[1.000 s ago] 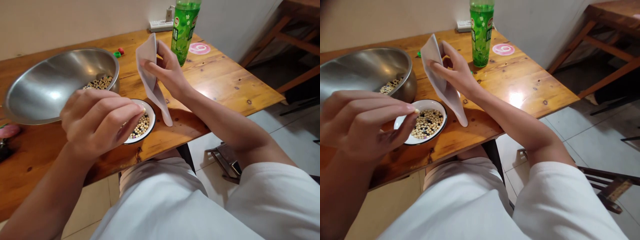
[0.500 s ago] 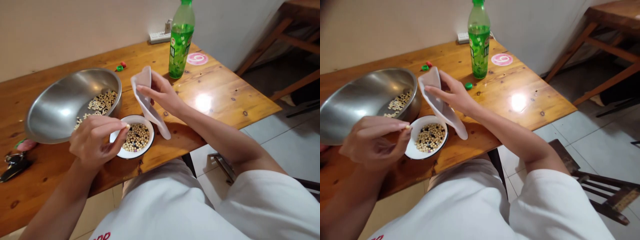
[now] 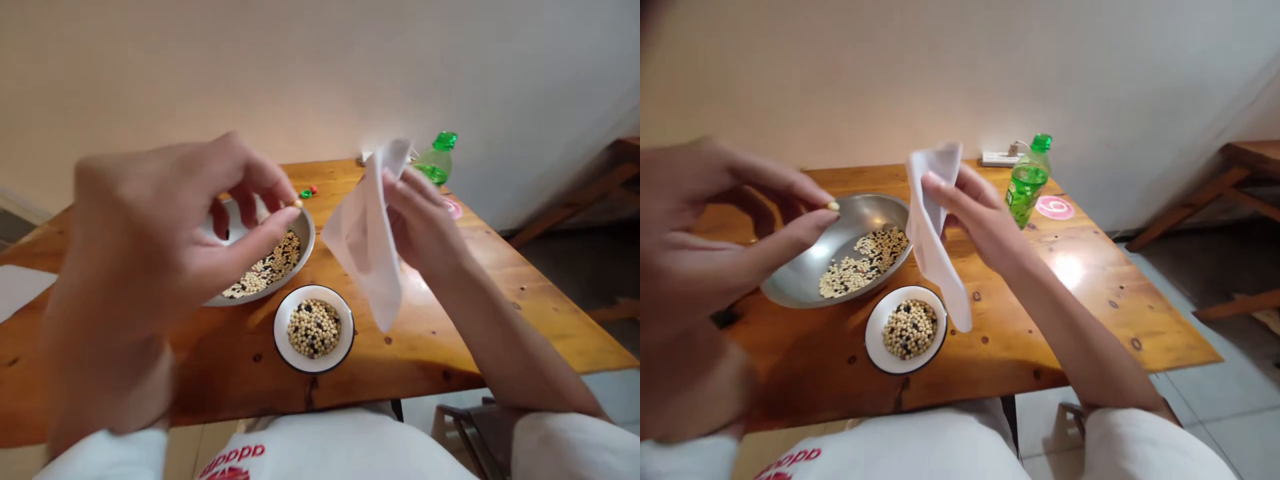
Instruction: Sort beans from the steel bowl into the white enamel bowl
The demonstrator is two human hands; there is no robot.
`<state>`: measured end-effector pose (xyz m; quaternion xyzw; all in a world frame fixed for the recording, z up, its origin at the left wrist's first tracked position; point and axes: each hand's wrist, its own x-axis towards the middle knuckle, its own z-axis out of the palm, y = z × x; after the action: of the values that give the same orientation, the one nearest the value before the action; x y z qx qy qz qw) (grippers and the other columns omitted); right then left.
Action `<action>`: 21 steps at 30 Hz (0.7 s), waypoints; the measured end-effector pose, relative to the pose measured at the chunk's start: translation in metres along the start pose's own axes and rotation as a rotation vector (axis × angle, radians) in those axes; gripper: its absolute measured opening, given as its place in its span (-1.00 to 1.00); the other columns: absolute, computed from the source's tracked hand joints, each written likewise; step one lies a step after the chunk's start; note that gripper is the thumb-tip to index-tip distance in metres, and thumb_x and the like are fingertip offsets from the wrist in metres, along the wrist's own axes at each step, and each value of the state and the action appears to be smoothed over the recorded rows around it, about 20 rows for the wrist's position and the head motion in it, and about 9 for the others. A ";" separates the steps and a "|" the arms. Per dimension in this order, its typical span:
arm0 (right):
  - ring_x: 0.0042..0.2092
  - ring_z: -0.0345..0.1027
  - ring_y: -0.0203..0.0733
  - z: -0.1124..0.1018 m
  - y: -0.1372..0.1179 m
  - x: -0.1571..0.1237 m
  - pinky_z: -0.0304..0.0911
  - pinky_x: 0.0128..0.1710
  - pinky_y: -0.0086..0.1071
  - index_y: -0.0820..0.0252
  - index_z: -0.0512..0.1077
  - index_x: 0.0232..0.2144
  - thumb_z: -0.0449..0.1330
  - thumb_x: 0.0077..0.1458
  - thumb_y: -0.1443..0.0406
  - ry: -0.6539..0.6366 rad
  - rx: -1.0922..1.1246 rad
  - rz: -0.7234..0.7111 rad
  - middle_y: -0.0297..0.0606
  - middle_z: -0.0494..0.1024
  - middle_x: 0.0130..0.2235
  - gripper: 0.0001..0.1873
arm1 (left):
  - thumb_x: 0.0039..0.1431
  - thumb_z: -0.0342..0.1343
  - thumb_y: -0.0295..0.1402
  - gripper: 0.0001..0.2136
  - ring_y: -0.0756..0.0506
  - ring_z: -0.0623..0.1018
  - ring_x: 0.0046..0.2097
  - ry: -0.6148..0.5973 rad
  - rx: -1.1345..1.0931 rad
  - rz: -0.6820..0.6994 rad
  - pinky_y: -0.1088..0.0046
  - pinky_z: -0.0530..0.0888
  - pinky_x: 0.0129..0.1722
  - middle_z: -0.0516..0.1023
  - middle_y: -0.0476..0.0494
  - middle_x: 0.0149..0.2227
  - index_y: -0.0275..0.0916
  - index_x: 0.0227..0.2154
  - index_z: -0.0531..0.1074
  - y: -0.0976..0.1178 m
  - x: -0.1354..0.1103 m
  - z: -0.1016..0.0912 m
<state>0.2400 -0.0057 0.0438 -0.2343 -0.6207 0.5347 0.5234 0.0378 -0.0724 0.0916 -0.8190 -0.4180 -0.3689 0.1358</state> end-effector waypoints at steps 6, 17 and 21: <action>-0.48 0.28 -0.34 0.029 -0.038 0.015 0.24 -0.56 -0.47 0.05 0.37 -0.45 0.15 0.07 0.26 -0.122 -0.268 -0.271 -0.43 0.33 -0.49 -0.94 | 0.07 0.10 -0.34 -0.96 0.04 0.40 -0.54 0.070 0.133 0.031 0.49 0.31 -0.55 0.46 0.08 -0.53 -0.17 -0.42 0.39 0.004 0.006 -0.007; -0.49 0.33 -0.33 0.030 -0.026 0.013 0.23 -0.63 -0.49 0.13 0.34 -0.45 0.12 0.07 0.11 -0.380 -0.322 -0.012 -0.36 0.42 -0.49 -0.78 | 0.08 0.06 -0.36 -0.96 0.01 0.47 -0.47 -0.105 0.035 0.059 0.50 0.31 -0.50 0.49 0.09 -0.51 -0.13 -0.45 0.38 0.002 0.002 -0.004; -0.56 0.28 -0.35 0.024 -0.033 0.013 0.18 -0.66 -0.50 0.13 0.37 -0.52 0.13 0.06 0.12 -0.459 -0.389 0.072 -0.39 0.36 -0.57 -0.75 | 0.09 0.06 -0.36 -0.95 -0.01 0.49 -0.44 -0.098 0.030 0.077 0.48 0.33 -0.45 0.51 0.07 -0.48 -0.12 -0.45 0.39 0.000 0.003 0.000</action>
<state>0.2230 -0.0155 0.0819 -0.2252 -0.8048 0.4629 0.2955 0.0391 -0.0706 0.0936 -0.8493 -0.3979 -0.3168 0.1415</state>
